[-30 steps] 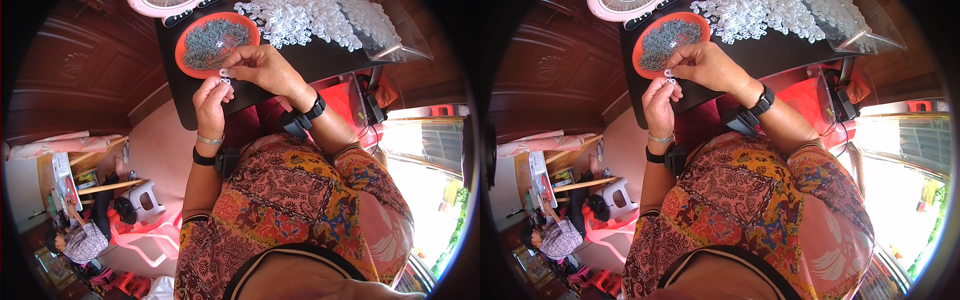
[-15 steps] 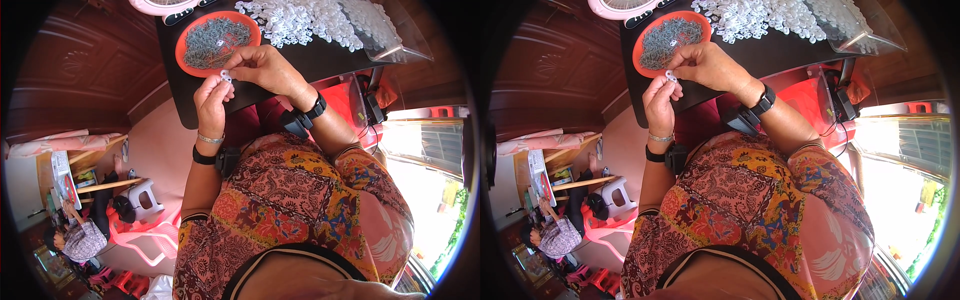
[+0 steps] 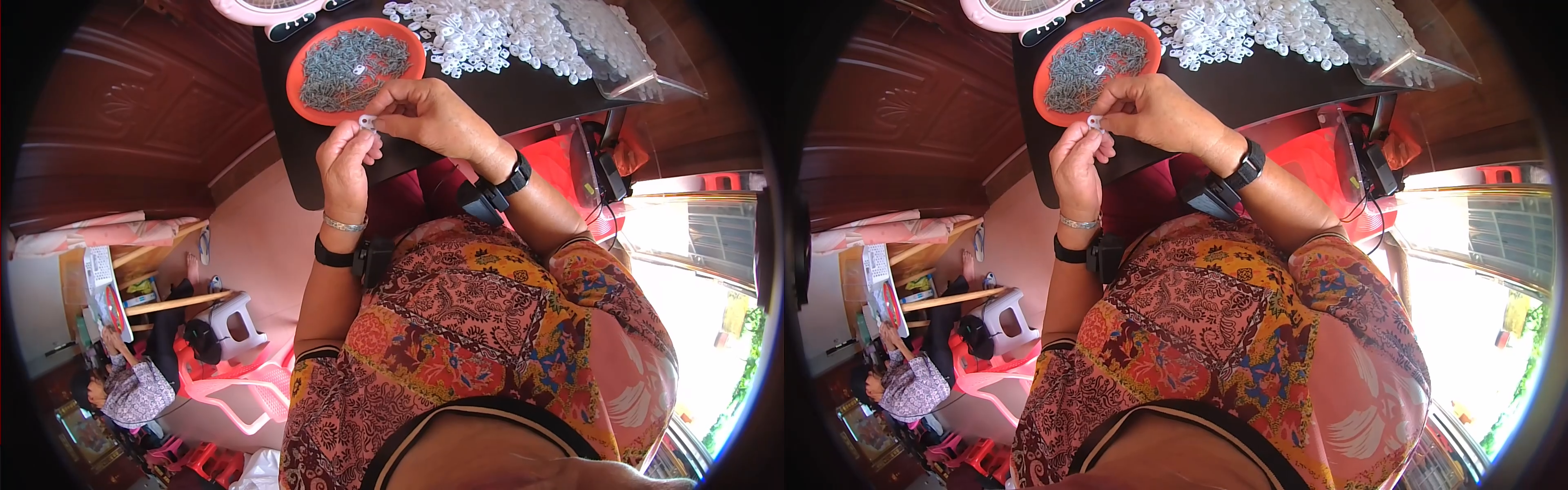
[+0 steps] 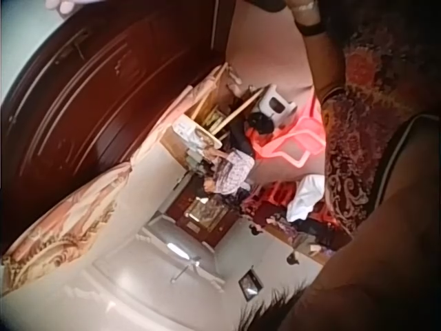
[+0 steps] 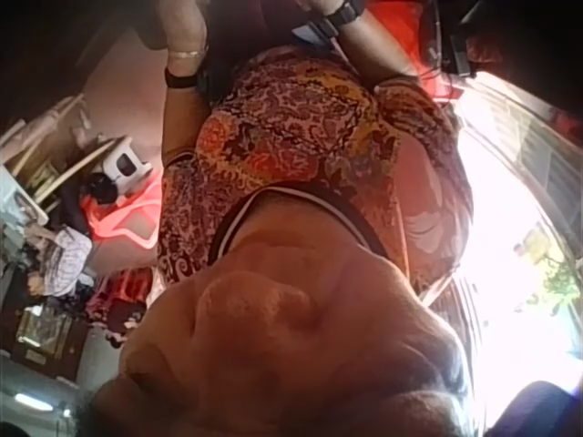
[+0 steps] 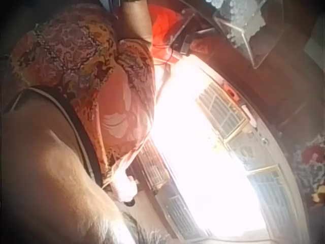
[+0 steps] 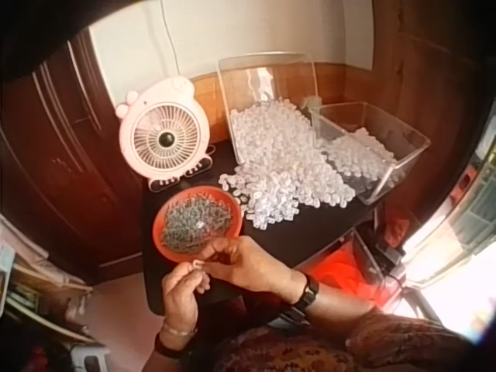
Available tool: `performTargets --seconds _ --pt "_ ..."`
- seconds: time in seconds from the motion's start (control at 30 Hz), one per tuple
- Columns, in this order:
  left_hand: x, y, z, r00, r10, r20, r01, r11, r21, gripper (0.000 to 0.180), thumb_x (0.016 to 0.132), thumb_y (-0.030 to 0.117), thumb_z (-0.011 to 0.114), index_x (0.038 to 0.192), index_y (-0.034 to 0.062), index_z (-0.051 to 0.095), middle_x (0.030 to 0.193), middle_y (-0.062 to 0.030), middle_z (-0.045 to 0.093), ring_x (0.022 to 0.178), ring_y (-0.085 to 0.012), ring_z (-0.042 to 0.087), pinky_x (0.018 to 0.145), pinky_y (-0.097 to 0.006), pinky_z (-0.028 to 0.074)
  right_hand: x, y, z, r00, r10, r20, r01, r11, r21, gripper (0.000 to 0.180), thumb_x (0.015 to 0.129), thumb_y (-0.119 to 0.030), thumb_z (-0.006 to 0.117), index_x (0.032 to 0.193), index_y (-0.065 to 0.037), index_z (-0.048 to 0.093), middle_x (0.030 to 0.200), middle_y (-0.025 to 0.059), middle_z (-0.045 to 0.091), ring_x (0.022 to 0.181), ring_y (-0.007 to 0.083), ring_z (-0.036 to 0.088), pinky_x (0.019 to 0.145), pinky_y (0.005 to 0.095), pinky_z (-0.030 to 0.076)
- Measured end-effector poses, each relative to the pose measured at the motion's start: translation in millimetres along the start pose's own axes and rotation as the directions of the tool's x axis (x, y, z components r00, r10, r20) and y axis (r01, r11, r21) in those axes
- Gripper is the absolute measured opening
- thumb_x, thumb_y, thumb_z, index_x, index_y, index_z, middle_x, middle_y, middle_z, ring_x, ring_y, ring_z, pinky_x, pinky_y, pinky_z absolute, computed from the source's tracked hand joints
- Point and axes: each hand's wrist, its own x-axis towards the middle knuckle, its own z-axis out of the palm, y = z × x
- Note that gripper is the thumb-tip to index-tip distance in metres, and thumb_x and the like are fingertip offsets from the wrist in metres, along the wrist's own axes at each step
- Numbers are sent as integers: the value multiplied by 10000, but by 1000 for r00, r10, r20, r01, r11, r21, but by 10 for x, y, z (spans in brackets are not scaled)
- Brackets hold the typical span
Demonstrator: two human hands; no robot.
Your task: Manually inserting small metal pins into white plastic housings at a workspace.
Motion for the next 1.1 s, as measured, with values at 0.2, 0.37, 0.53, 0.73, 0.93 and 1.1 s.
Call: performTargets --seconds 0.2,0.37,0.53,0.73,0.93,1.1 --pt "-10 53 8 998 -64 9 65 997 -51 143 883 104 513 859 -19 581 745 -57 589 661 -109 532 626 -229 398 -48 -67 16 1000 -16 11 17 994 -108 193 802 -15 690 977 2 611 831 26 649 784 94 623 724 228 498" --pt "-79 140 48 994 -109 -7 109 991 -74 177 883 111 506 922 -37 595 756 -66 600 660 -125 558 625 -234 404 -82 -100 30 998 -63 7 64 983 -170 213 766 -20 711 957 -22 617 813 26 642 766 88 620 709 239 503" --pt "-153 190 98 992 -122 -17 118 982 -147 184 875 111 516 886 -40 621 713 -49 602 630 -105 554 596 -222 405 -127 -114 12 995 -85 49 92 981 -170 232 746 -23 714 957 -34 620 831 21 639 768 101 616 706 250 505" --pt "-195 193 136 993 -115 -32 109 982 -156 194 880 114 509 904 -46 616 731 -57 613 632 -111 555 600 -228 408 -159 -171 70 985 -173 -5 164 940 -298 261 719 -42 736 949 -30 612 825 52 633 760 146 620 704 279 511" --pt "-225 246 170 995 -92 -44 80 969 -232 228 904 165 484 868 -28 599 712 -55 592 626 -118 551 584 -232 397 -182 -222 79 965 -261 5 246 903 -353 291 682 -48 758 933 -25 613 827 76 634 764 193 624 700 305 516" --pt "-232 212 131 998 -68 -7 65 978 -199 231 907 193 490 817 -4 570 690 -42 569 603 -111 535 569 -227 390 -195 -210 107 954 -298 29 288 890 -353 284 675 -40 750 929 -20 626 847 78 634 778 197 627 698 309 518"
